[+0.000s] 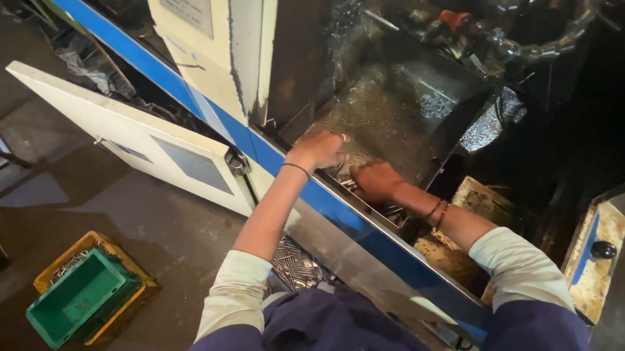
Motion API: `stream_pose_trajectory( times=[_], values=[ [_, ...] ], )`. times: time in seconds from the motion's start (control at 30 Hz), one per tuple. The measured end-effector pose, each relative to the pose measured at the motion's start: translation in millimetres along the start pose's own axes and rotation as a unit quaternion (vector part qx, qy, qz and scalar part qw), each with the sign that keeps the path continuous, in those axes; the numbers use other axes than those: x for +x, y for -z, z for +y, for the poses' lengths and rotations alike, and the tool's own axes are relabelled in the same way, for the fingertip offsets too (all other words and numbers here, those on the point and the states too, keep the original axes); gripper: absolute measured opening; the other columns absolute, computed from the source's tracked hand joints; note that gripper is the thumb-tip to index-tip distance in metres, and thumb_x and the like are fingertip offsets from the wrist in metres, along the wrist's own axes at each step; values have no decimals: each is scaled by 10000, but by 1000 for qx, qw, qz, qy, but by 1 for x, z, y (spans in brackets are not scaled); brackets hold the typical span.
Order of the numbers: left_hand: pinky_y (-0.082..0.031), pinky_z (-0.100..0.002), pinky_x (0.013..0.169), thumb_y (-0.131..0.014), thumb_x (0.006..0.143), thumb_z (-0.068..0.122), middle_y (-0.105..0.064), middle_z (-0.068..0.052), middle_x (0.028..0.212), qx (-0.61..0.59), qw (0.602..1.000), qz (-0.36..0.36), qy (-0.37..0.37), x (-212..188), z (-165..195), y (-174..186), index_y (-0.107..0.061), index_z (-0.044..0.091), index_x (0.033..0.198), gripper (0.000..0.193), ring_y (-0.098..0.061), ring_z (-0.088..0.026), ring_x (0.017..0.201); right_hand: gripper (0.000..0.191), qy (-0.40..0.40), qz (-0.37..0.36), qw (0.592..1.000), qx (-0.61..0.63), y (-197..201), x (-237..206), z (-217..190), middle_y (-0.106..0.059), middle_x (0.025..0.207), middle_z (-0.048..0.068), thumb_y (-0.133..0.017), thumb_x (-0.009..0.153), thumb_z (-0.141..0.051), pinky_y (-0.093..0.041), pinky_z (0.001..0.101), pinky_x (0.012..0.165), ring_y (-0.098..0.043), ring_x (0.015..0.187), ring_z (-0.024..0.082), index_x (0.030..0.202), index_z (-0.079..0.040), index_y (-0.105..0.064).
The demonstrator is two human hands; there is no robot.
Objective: The person collects small cylindrical metal parts from the output tray of a CNC machine. They gather the parts by hand, occasionally using a blue plastic scraper to push them together, and then transfer the collected parts into a green bin on the floor.
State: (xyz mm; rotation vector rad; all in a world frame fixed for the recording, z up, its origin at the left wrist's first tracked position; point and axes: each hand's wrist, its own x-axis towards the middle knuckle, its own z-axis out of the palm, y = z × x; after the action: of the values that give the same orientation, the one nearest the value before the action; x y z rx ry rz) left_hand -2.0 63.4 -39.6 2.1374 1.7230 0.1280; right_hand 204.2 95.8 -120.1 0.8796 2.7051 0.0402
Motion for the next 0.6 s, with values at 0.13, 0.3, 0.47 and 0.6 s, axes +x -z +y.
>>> stream_pose_trajectory(
  times=[0.13, 0.3, 0.47, 0.6],
  values=[
    [-535, -514, 996, -628, 950, 435, -714, -180, 1210, 31, 999, 3, -22, -1, 0, 2, -586, 253, 1419, 505, -677, -398, 1141, 427, -13, 4, 995, 99, 4, 2, 9, -728, 962, 233, -675, 898, -357, -554, 546, 851, -703, 952, 430, 1151, -53, -512],
    [-506, -534, 1000, -636, 925, 383, -724, -171, 1174, 20, 998, 41, -44, -1, 2, 3, -592, 233, 1396, 497, -669, -401, 1127, 458, -27, 33, 975, 217, -9, 13, 26, -704, 969, 269, -653, 910, -306, -549, 558, 793, -698, 918, 469, 1207, -29, -442],
    [-511, -539, 1006, -618, 943, 318, -719, -148, 1201, -12, 993, 100, -56, -2, 4, 3, -628, 201, 1355, 429, -682, -375, 1141, 400, -123, 90, 934, 324, -9, 18, 41, -710, 952, 277, -605, 976, -292, -549, 541, 776, -709, 904, 454, 1245, -55, -428],
    [-486, -537, 1025, -627, 914, 272, -695, -148, 1242, -22, 977, 191, -94, 0, 3, 2, -631, 153, 1344, 446, -676, -369, 1144, 466, -105, 128, 878, 449, -10, 17, 38, -711, 1082, 203, -653, 949, -273, -537, 472, 867, -709, 992, 343, 1335, -99, -458]
  ],
)
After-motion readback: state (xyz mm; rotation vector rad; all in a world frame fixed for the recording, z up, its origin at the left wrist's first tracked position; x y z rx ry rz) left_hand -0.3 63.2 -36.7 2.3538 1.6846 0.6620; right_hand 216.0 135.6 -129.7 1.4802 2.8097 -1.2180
